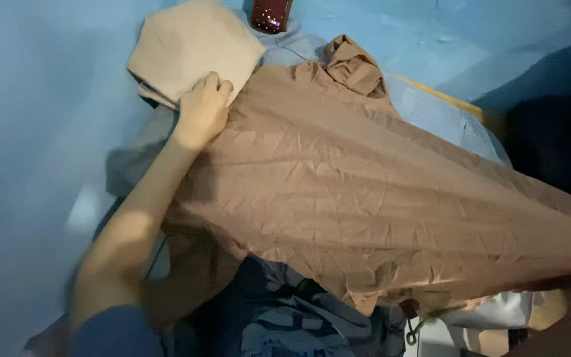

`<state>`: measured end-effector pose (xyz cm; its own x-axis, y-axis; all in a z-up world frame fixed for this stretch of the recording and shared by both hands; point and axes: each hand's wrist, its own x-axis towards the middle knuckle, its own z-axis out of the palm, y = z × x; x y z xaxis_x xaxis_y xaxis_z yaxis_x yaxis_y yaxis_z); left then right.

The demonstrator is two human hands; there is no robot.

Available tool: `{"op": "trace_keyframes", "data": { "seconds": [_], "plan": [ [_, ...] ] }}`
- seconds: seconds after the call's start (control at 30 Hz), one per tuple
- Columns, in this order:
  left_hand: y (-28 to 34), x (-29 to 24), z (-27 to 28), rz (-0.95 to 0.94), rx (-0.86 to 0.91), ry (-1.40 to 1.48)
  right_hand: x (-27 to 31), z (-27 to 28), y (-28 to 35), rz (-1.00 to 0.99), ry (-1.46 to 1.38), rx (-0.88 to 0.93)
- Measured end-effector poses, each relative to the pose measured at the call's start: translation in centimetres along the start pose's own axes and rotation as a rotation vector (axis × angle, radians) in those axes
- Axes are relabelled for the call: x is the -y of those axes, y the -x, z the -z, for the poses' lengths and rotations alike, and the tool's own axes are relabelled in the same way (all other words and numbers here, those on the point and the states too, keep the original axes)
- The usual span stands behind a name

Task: The person irons a brown shirt laid out on a bed. They use a handheld iron to smooth the fabric, repeatedly adjusting the shirt's position and ironing different sections including the collar and sleeves.

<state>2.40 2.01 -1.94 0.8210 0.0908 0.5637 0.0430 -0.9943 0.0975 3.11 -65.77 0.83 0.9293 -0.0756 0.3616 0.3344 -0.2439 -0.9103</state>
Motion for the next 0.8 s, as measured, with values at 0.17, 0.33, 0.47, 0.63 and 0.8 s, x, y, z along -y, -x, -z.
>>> {"op": "trace_keyframes", "data": {
  "seconds": [0.17, 0.33, 0.47, 0.63, 0.8],
  "plan": [
    [0.3, 0.5, -1.1, -0.035, -0.075, -0.076, 0.3, -3.6, 6.2, -0.122, 0.361, 0.019],
    [1.2, -0.6, -2.0, -0.019, -0.115, -0.205, -1.1, -7.4, 10.1, -0.172, 0.526, 0.062],
    [2.0, -3.3, -1.8, -0.159, -0.069, -0.074, -2.5, -9.8, 13.7, -0.228, 0.575, 0.085],
    [3.0, -3.1, -1.1, -0.324, -0.07, -0.024, -3.4, -10.4, 16.9, -0.3, 0.622, 0.127],
    [2.3, 0.2, 1.2, -0.012, 0.0, 0.553, -3.9, -9.9, 16.1, -0.301, 0.665, 0.126]
  ]
}}
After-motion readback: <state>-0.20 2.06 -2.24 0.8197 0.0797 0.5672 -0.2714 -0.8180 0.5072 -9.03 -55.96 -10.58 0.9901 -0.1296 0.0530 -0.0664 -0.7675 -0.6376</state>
